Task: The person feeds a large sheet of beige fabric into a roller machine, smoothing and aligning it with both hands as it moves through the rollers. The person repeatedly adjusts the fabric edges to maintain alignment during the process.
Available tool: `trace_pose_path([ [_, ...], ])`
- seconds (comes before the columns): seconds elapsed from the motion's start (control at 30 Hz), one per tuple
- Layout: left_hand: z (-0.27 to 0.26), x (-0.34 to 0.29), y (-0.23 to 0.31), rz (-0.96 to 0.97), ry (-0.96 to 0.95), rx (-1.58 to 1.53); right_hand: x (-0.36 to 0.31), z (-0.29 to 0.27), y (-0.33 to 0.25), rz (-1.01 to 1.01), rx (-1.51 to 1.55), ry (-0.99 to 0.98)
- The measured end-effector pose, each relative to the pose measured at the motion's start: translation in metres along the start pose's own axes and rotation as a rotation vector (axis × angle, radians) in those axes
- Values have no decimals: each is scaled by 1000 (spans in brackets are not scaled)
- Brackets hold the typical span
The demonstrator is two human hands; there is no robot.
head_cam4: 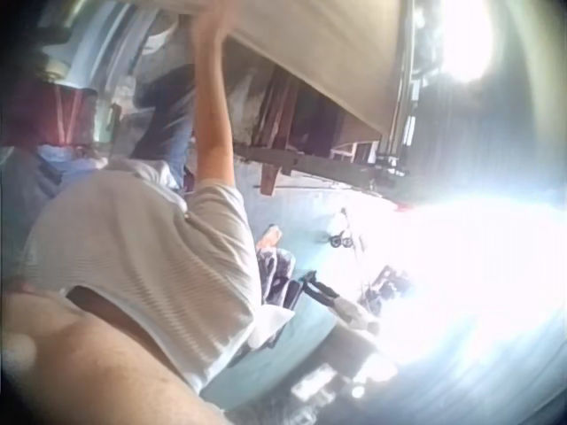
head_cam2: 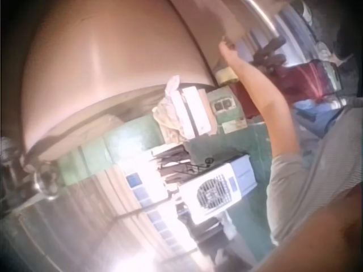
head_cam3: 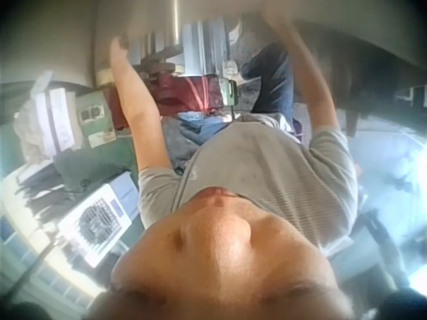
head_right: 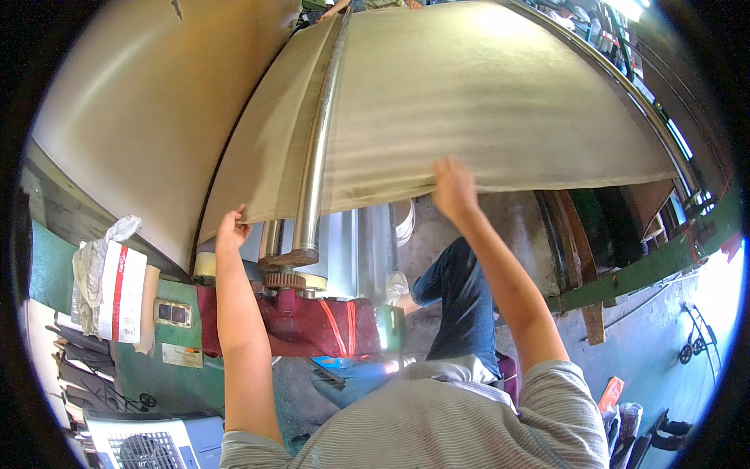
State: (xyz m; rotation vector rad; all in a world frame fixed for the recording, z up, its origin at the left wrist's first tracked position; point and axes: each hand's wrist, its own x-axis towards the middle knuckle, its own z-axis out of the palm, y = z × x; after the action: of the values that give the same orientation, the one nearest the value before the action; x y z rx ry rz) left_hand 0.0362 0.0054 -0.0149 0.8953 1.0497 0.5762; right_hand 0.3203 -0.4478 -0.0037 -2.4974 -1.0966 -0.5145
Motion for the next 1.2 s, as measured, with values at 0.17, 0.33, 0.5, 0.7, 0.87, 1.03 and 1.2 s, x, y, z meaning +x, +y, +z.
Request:
trace_pose_path([
  [0.17, -24, 7, 5, 84, 223, -42, -12, 19, 66, 91, -5, 70],
  [0.33, 11, -13, -1, 59, 125, -49, -48, 35, 32, -20, 64, 49],
  [0.5, -15, -6, 6, 153, 340, -105, -47, 44, -8, -29, 145, -27],
  [0.7, -6, -5, 0, 76, 261, -131, -41, 45, -36, -46, 169, -93],
  [0.87, -24, 5, 0, 81, 139, -64, -29, 41, -66, -152, 209, -73],
  [1.03, -29, 2, -1, 115, 269, -35, -17, 24, -30, -343, 160, 48],
  [1.2, -2, -7, 0, 48, 75, -29, -14, -13, 59, 95, -155, 321],
])
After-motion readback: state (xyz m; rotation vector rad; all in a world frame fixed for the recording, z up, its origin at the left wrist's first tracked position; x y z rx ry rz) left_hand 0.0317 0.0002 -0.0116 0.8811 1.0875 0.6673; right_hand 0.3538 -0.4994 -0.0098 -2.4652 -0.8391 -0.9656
